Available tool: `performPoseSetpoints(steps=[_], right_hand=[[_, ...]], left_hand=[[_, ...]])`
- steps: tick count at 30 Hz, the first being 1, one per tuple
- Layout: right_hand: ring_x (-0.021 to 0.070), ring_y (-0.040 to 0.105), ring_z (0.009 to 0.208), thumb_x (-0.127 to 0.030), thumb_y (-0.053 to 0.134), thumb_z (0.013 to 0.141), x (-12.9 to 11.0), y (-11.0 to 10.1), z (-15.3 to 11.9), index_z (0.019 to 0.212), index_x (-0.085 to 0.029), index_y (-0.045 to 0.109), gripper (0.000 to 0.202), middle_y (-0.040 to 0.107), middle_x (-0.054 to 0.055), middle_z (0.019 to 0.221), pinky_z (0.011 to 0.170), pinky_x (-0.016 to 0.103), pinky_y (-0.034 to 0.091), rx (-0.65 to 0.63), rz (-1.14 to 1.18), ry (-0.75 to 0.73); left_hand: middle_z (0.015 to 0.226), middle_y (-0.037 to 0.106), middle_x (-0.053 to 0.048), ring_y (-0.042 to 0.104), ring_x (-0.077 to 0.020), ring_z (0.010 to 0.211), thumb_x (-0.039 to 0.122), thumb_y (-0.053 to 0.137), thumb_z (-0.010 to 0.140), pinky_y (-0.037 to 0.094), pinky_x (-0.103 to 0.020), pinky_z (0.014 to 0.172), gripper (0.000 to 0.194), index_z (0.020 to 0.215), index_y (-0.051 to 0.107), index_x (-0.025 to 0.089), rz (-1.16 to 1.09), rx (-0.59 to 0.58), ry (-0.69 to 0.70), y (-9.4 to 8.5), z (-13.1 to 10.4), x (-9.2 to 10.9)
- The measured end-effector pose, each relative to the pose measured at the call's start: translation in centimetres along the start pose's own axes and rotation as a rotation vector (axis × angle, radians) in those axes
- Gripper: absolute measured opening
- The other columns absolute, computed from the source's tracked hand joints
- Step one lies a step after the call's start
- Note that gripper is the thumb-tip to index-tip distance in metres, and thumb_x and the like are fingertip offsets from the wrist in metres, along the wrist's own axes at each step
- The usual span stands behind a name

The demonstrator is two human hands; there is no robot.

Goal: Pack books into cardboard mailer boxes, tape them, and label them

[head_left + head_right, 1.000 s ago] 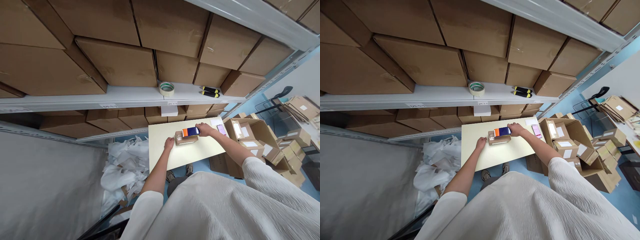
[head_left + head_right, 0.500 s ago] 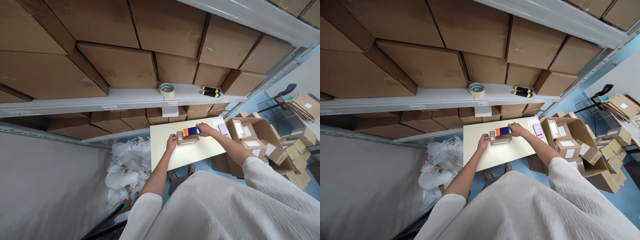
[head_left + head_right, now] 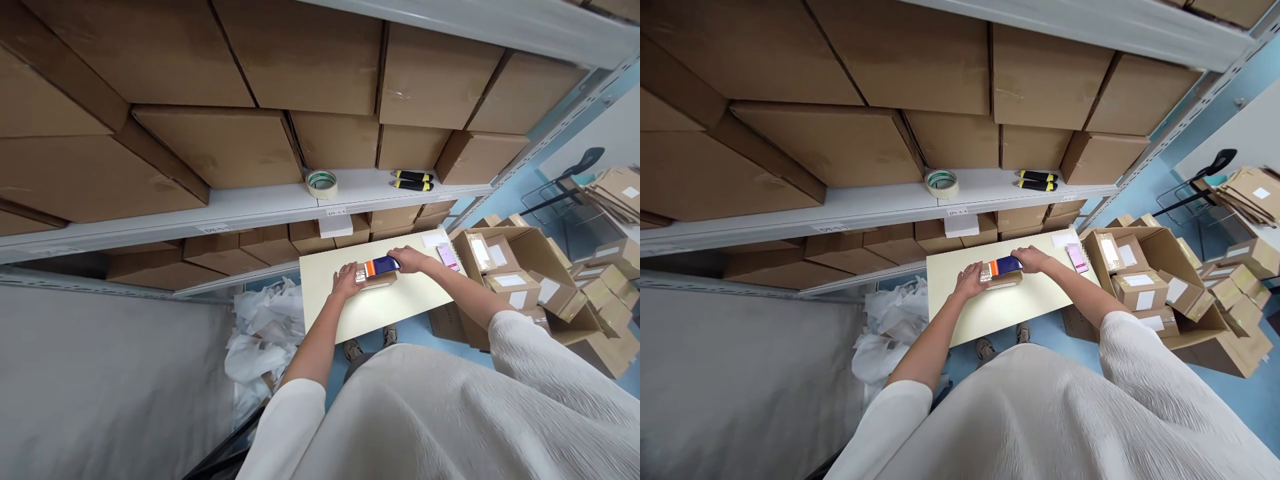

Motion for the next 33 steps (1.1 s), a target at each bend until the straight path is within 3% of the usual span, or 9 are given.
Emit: performPoseSetpoints(steps=[6, 14, 17, 26, 33], right_hand=[[0.0294, 0.07, 0.106, -0.018, 0.07, 0.088, 1.1, 0.1, -0.7, 0.135, -0.021, 0.059, 0.049, 0.073, 0.013, 0.121, 0.099, 0.039, 0.042, -0.041, -0.008, 0.006], [0.0321, 0.069, 0.104, -0.019, 0.071, 0.085, 9.7, 1.7, -6.7, 0.131, -0.02, 0.061, 0.047, 0.074, 0.016, 0.118, 0.101, 0.042, 0.037, -0.084, -0.051, 0.149], [0.0321, 0.069, 0.104, -0.021, 0.07, 0.087, 11.6, 2.7, -7.9, 0.131, -0.02, 0.061, 0.045, 0.073, 0.016, 0.119, 0.102, 0.042, 0.037, -0.08, -0.041, 0.161], [0.0334, 0.069, 0.107, -0.013, 0.07, 0.08, 12.6, 5.7, -5.9, 0.137, -0.02, 0.061, 0.058, 0.072, 0.018, 0.123, 0.103, 0.043, 0.037, -0.106, -0.044, 0.179], [0.0337, 0.071, 0.113, -0.015, 0.077, 0.079, 10.7, 7.3, -2.4, 0.139, -0.019, 0.06, 0.062, 0.072, 0.019, 0.126, 0.106, 0.044, 0.04, -0.143, -0.039, 0.201]], left_hand=[[0.182, 0.028, -0.016, 0.021, -0.0412, 0.169, 0.058, 0.075, 0.087, 0.01, -0.062, 0.135, 0.105, 0.174, 0.024, 0.029, 0.027, -0.025, -0.039, 0.0, -0.3, -0.1], [0.183, 0.026, -0.017, 0.023, -0.0422, 0.168, 0.058, 0.072, 0.089, 0.01, -0.064, 0.134, 0.104, 0.175, 0.022, 0.028, 0.031, -0.048, -0.065, -0.1, -0.2, -0.6], [0.183, 0.026, -0.018, 0.025, -0.0426, 0.168, 0.057, 0.074, 0.087, 0.012, -0.063, 0.134, 0.105, 0.174, 0.023, 0.028, 0.043, -0.046, -0.083, -0.3, 0.0, -0.7], [0.183, 0.027, -0.017, 0.024, -0.0394, 0.169, 0.054, 0.076, 0.086, 0.017, -0.058, 0.134, 0.107, 0.174, 0.022, 0.029, 0.041, -0.047, -0.11, -0.1, -0.1, -1.0], [0.183, 0.024, -0.018, 0.03, -0.0398, 0.167, 0.052, 0.078, 0.085, 0.021, -0.055, 0.133, 0.109, 0.174, 0.021, 0.027, 0.034, -0.057, -0.139, 0.2, 0.0, -0.9]])
Point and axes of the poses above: each hand's wrist, its own z-axis towards the middle knuckle, its own y-axis out of the palm, x = y × z, the point moved 8 cm from there along z, towards the middle knuckle
